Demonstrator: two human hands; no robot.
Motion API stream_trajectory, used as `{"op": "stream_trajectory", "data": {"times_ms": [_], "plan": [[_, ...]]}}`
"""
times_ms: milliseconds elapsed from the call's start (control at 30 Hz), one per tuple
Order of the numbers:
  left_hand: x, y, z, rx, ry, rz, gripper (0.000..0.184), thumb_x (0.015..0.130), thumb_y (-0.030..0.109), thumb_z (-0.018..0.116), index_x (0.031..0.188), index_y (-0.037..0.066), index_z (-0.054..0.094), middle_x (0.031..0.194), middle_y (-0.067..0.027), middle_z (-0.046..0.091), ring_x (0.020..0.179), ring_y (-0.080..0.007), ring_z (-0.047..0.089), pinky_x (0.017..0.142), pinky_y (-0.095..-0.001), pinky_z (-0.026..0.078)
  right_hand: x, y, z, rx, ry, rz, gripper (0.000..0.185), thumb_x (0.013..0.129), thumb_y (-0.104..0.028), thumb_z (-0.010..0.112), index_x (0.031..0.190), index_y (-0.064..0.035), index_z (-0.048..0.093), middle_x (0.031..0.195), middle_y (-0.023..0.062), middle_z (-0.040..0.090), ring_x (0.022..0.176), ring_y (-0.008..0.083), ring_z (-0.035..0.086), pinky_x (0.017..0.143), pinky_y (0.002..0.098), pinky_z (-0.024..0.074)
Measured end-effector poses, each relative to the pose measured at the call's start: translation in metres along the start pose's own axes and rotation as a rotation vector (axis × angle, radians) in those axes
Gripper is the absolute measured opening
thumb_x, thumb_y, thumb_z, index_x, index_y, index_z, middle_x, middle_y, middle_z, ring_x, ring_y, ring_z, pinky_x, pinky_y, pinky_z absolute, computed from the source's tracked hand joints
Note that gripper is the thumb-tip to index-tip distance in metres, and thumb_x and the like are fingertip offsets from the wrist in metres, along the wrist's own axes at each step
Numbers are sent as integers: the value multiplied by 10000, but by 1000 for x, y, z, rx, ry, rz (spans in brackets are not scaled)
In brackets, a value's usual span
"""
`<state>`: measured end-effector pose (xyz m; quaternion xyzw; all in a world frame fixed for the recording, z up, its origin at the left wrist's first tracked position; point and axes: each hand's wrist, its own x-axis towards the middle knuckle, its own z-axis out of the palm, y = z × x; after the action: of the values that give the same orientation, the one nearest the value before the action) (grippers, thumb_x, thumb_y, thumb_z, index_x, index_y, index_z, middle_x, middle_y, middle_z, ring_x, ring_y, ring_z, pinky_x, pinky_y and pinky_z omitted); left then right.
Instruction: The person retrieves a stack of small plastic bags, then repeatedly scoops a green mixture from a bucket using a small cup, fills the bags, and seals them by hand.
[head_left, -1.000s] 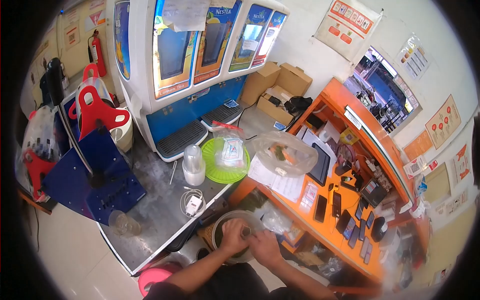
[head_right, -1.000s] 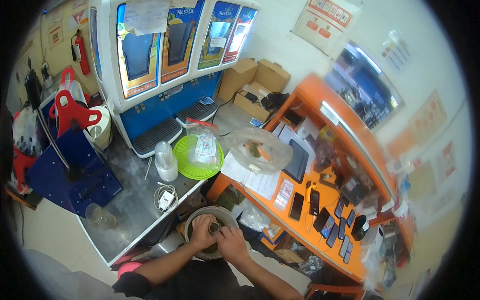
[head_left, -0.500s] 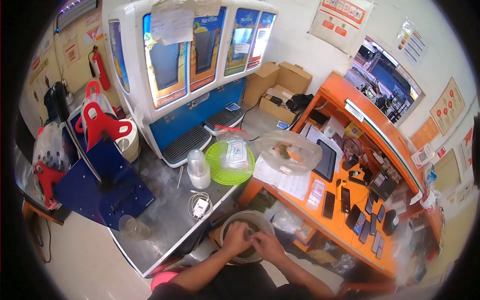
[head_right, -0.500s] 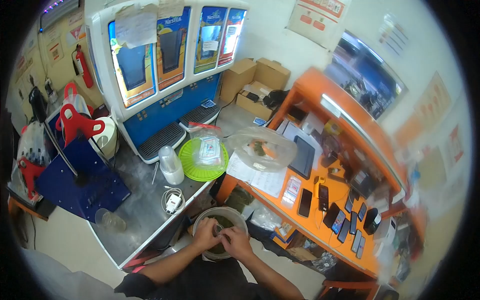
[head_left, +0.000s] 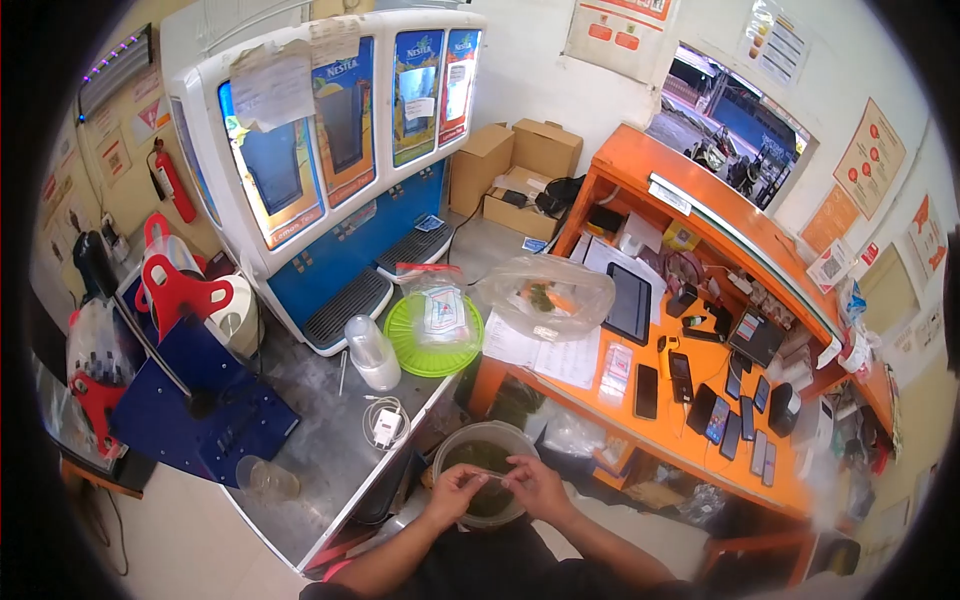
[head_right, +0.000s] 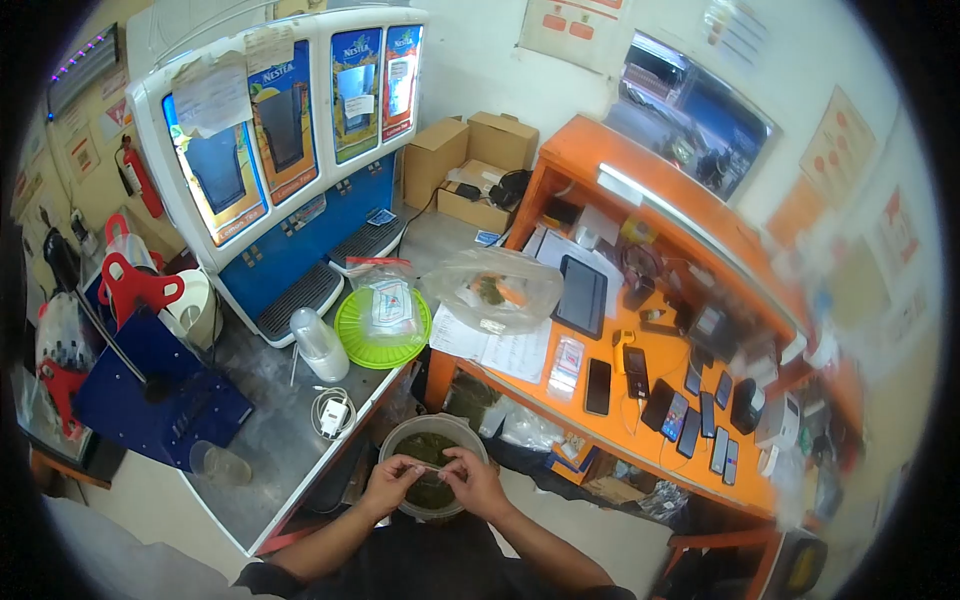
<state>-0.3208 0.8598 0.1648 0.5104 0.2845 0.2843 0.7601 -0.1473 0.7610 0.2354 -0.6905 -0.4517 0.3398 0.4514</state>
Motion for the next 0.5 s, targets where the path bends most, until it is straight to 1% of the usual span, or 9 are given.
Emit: {"op": "stream_trajectory", "data": {"times_ms": [67,133,167,233,333,367,400,433,500], "plan": [[-1,11,1,37,-9,-21,142,980,90,655,1086,-1,685,1010,-57,719,923,-91,645,845,-243,506,1,2,-4,22,-20,6,376,881,-107,761,1219,-23,617,915,83,730,861,148,687,789,311,545],[0,20,3,77,2,-24,139,976,91,661,1070,-6,695,995,-59,725,911,-95,651,843,-245,508,2,1,-10,-59,-98,69,260,924,-140,734,1140,-13,666,931,53,733,853,117,684,780,282,541],[0,25,4,113,15,-25,137,972,92,667,1055,-10,705,980,-60,732,900,-100,657,841,-246,511,2,4,-10,-59,-89,66,260,924,-140,734,1140,-13,666,931,53,733,853,117,684,780,282,541],[-2,35,5,114,12,-21,136,969,93,671,1043,-13,712,978,-59,735,896,-101,659,834,-247,513,1,11,-9,114,-89,146,197,905,-189,759,1007,-23,724,902,40,725,865,109,659,794,280,532],[-1,38,0,145,-9,-29,133,964,84,666,1035,-17,715,985,-62,732,876,-109,653,826,-257,516,2,11,-14,75,-116,119,197,922,-204,745,1012,-31,725,914,20,720,851,105,644,786,276,526],[-3,45,3,148,35,-43,119,959,78,670,1021,-13,714,972,-60,729,864,-110,650,818,-256,514,2,20,-12,109,-132,97,204,938,-225,728,1013,-34,720,890,18,707,828,108,634,769,280,521],[-4,49,7,153,83,-58,105,954,72,674,1007,-9,714,960,-58,726,852,-110,648,810,-255,511,3,16,-15,72,-146,21,212,950,-235,714,1023,-36,702,883,14,692,831,106,629,761,284,518],[-3,47,10,157,53,-51,105,954,72,674,1007,-9,714,960,-58,726,852,-110,648,810,-255,511,3,14,-15,67,-152,-3,220,953,-244,710,1029,-38,691,893,16,689,842,103,627,763,283,515],[-1,43,12,57,137,8,61,944,54,677,964,4,707,933,-45,717,837,-107,643,796,-256,508,7,10,-15,62,-138,-33,227,957,-253,705,1035,-40,681,903,18,687,853,100,626,764,281,512]]}}
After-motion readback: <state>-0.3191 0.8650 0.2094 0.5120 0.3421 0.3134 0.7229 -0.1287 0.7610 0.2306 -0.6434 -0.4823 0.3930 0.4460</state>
